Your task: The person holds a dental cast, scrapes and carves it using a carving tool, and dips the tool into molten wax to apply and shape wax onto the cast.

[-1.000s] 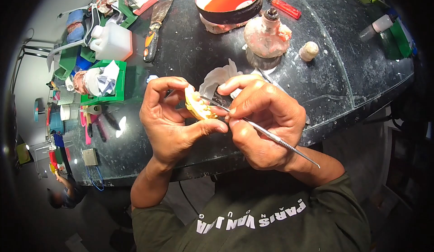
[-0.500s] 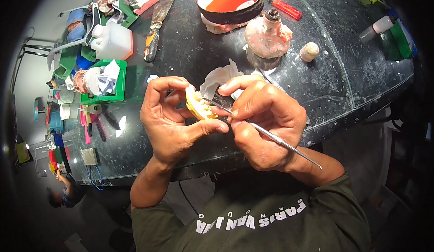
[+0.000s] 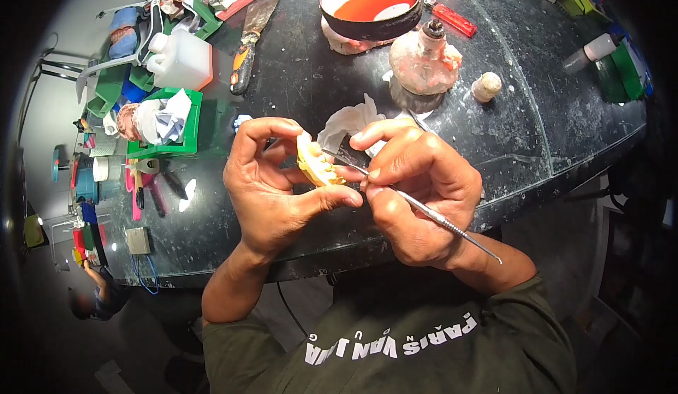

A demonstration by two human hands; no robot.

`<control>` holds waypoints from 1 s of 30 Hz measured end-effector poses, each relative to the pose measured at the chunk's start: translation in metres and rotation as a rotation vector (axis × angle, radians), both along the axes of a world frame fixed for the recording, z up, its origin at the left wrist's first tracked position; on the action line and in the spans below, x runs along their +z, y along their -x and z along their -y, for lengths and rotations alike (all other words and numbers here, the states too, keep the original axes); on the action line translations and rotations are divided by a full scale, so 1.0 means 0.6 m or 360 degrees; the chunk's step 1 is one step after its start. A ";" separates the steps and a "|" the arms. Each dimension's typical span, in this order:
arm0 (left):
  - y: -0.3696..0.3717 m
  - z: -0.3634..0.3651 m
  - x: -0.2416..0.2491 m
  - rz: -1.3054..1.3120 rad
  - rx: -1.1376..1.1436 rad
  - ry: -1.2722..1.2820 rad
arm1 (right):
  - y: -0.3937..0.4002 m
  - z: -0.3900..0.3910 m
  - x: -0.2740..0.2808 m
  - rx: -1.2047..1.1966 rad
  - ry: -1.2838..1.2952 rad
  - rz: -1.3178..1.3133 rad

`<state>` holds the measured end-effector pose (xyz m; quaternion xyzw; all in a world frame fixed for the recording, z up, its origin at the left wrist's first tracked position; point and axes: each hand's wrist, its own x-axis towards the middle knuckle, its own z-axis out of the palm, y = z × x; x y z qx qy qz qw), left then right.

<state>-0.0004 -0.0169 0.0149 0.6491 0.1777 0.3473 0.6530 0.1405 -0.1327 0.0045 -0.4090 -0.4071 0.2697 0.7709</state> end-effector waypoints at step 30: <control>-0.002 -0.001 0.006 -0.0106 0.0126 0.0041 | -0.017 -0.003 -0.006 0.0363 -0.0078 -0.0351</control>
